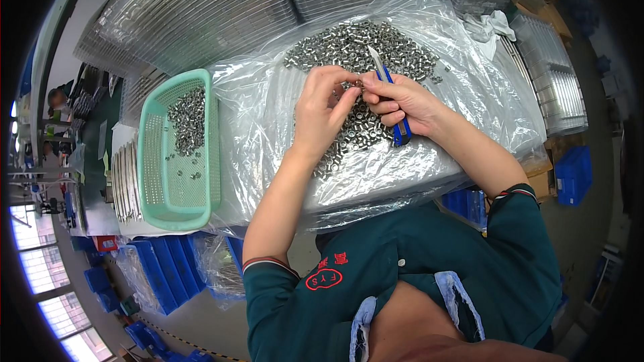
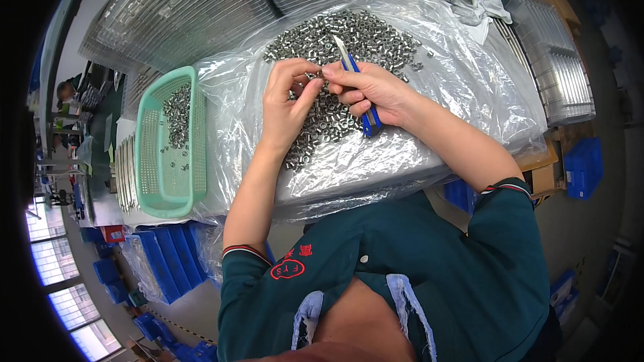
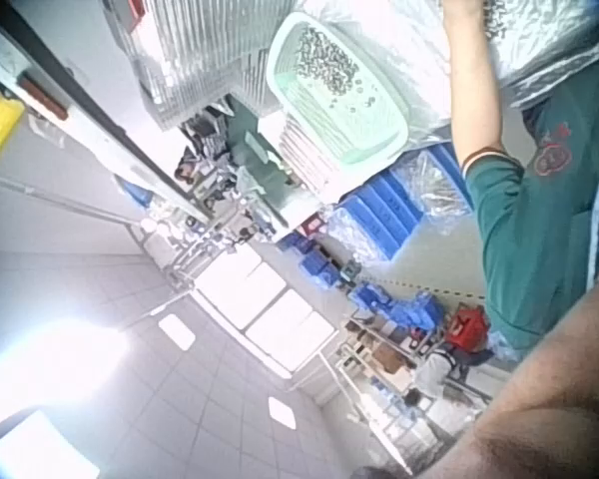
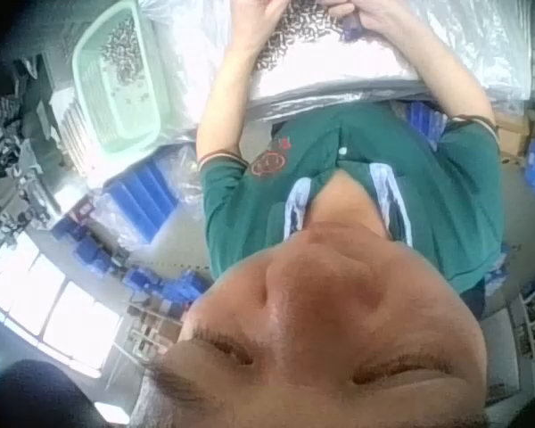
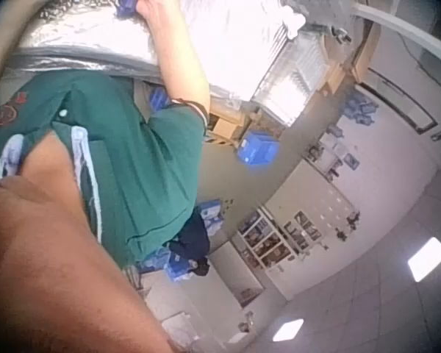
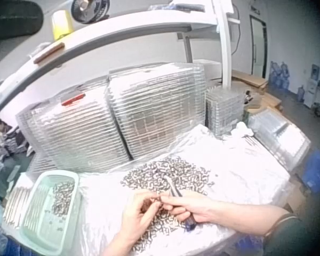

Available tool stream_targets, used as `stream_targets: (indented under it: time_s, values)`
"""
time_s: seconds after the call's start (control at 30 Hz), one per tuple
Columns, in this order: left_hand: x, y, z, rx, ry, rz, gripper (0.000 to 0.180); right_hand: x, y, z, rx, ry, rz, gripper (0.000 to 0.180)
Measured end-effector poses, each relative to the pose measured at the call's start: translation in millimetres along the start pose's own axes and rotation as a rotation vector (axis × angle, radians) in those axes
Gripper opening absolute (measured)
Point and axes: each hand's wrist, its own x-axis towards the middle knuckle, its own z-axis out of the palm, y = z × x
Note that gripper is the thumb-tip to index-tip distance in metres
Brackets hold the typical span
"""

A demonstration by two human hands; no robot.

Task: Inspecting and sorting small metal industrial components using nippers at a workbench.

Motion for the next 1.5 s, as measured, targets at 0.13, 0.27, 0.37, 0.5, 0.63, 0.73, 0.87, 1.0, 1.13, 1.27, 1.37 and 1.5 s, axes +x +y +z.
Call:
stream_targets:
  time_s: [0.13,0.27,0.37,0.5,0.63,0.73,0.87,1.0,1.13,1.27,1.37,1.5]
  values:
    - [0,2,0,0.014,-0.023,0.006,0.02,0,1,-2,-0.09,-0.028,-0.028,0.014]
    - [1,5,2,-0.013,-0.01,-0.032,0.022,1,1,-4,-0.012,-0.034,0.012,0.016]
    - [1,5,1,-0.021,0.003,-0.026,0.02,0,-1,-2,-0.007,-0.034,0.03,0.016]
    - [0,4,-4,-0.06,-0.006,-0.1,0.017,2,1,-2,-0.006,0.007,0.036,0.02]
    - [12,-1,-30,-0.577,0.521,-0.25,0.019,-2,-3,2,0.0,-0.045,0.016,0.025]
    - [14,-20,-78,-0.756,0.861,-0.211,0.023,0,-2,-2,0.005,-0.052,0.023,0.028]
    - [12,-30,-87,-0.946,0.928,-0.334,0.025,0,-1,0,-0.005,-0.037,0.032,0.029]
    - [15,-17,-68,-0.529,0.51,-0.51,0.022,2,-2,-2,0.004,-0.04,0.016,0.028]
    - [5,-24,-57,0.427,-0.014,-0.383,0.013,0,-3,2,0.024,-0.013,0.023,0.023]
    - [3,-25,-57,0.579,-0.184,-0.415,0.011,-1,-3,1,0.023,-0.008,0.035,0.023]
    - [1,-27,-55,0.603,-0.239,-0.392,0.012,-1,-3,1,0.03,-0.031,0.02,0.023]
    - [2,-30,-53,0.61,-0.225,-0.367,0.012,0,-2,2,0.017,-0.013,0.023,0.023]
